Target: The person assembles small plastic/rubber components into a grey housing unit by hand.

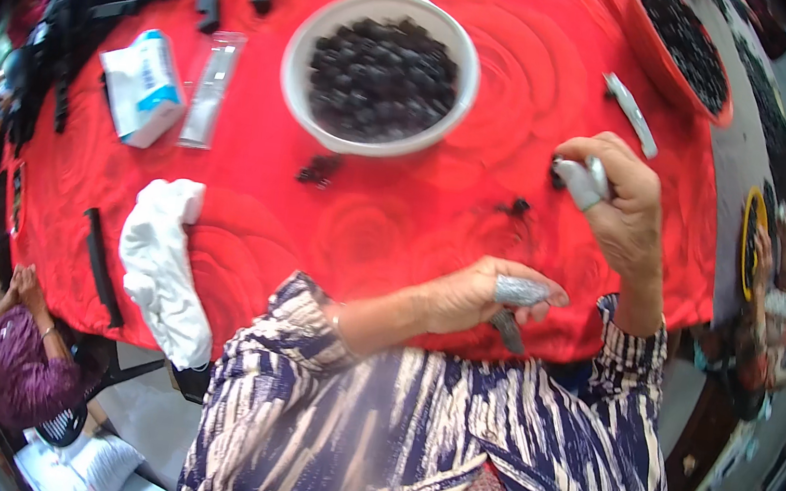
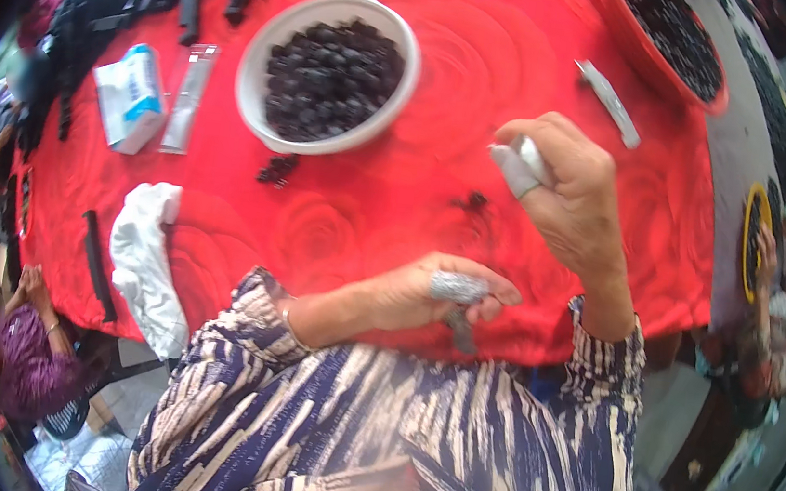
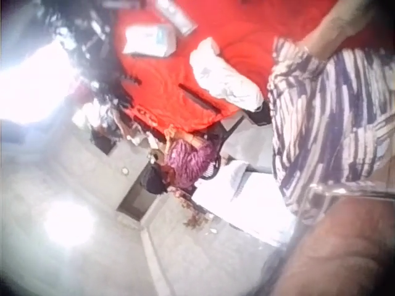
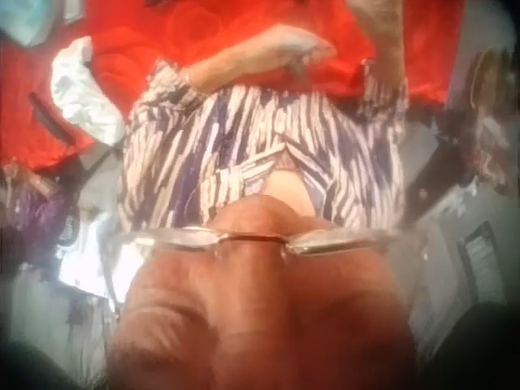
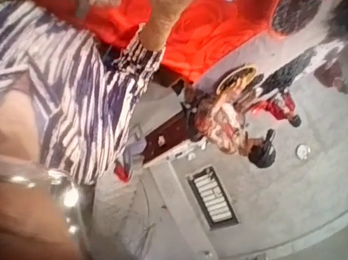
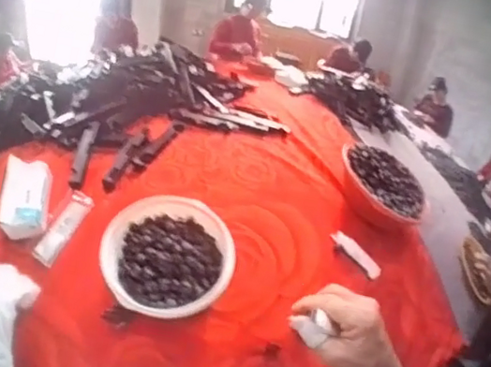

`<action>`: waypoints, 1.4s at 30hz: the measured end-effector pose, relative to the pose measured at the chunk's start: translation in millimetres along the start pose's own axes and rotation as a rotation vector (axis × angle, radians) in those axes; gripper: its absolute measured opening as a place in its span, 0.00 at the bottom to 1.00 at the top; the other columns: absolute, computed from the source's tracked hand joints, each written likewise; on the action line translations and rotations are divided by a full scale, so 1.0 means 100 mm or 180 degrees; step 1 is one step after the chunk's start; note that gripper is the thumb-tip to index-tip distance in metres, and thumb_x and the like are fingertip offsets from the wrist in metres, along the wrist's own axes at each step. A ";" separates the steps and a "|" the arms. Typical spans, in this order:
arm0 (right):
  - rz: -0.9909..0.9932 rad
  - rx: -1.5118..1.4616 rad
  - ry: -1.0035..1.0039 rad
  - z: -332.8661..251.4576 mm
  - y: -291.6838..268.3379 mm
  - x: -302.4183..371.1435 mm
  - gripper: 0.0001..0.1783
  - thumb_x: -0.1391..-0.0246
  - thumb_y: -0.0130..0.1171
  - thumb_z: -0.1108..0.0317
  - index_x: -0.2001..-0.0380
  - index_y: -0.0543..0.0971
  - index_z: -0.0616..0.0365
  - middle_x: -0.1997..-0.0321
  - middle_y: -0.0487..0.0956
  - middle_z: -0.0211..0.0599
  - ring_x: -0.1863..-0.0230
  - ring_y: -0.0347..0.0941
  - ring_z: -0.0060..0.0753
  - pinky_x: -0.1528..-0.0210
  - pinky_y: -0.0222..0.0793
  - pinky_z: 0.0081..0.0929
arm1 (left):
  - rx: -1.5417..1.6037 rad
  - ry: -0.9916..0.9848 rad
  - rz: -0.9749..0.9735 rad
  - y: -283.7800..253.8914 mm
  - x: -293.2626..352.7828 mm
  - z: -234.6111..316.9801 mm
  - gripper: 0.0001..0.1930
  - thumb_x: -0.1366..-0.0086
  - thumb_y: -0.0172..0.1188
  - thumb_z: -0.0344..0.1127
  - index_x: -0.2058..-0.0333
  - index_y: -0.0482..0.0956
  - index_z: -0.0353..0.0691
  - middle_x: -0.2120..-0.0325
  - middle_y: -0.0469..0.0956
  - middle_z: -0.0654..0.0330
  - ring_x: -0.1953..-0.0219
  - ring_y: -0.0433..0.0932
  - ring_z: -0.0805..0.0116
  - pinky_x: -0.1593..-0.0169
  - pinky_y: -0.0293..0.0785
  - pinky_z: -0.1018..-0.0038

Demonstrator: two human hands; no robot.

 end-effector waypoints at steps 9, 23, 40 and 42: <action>-0.0021 0.0802 0.0271 0.39 0.37 0.48 0.16 0.60 0.62 0.76 0.64 0.74 0.60 0.73 0.71 0.40 0.73 0.71 0.38 0.72 0.66 0.28 | -0.0071 0.0053 0.0181 -0.05 0.01 -0.04 0.13 0.42 0.57 0.35 0.61 0.75 0.32 0.69 0.73 0.60 0.68 0.70 0.76 0.60 0.68 0.79; 0.0452 0.0757 -0.0274 0.03 0.33 0.83 0.16 0.64 0.63 0.76 0.67 0.73 0.60 0.75 0.71 0.40 0.79 0.70 0.37 0.80 0.65 0.29 | -0.0256 0.1568 0.1039 -0.15 0.02 0.16 0.14 0.41 0.59 0.31 0.57 0.69 0.34 0.65 0.75 0.60 0.65 0.75 0.75 0.62 0.74 0.79; 0.0569 0.0099 -0.0591 -0.17 0.22 1.10 0.23 0.70 0.68 0.79 0.63 0.78 0.63 0.72 0.73 0.37 0.77 0.70 0.26 0.80 0.64 0.21 | 0.0018 0.0152 0.0224 -0.04 0.04 -0.01 0.11 0.42 0.58 0.30 0.60 0.76 0.33 0.68 0.78 0.58 0.69 0.78 0.71 0.66 0.76 0.77; 0.0677 0.0389 -0.0666 -0.19 0.22 1.14 0.22 0.69 0.69 0.77 0.63 0.78 0.61 0.73 0.72 0.37 0.78 0.71 0.28 0.81 0.65 0.22 | -0.0340 0.0102 0.0290 -0.04 0.04 0.05 0.11 0.41 0.58 0.31 0.60 0.76 0.33 0.69 0.78 0.59 0.69 0.77 0.72 0.65 0.75 0.78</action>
Point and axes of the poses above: each hand's wrist, its own x-axis away from the middle knuckle, its own y-axis out of the palm, z = x × y, the point moved 4 cm from there along -x, towards the middle knuckle
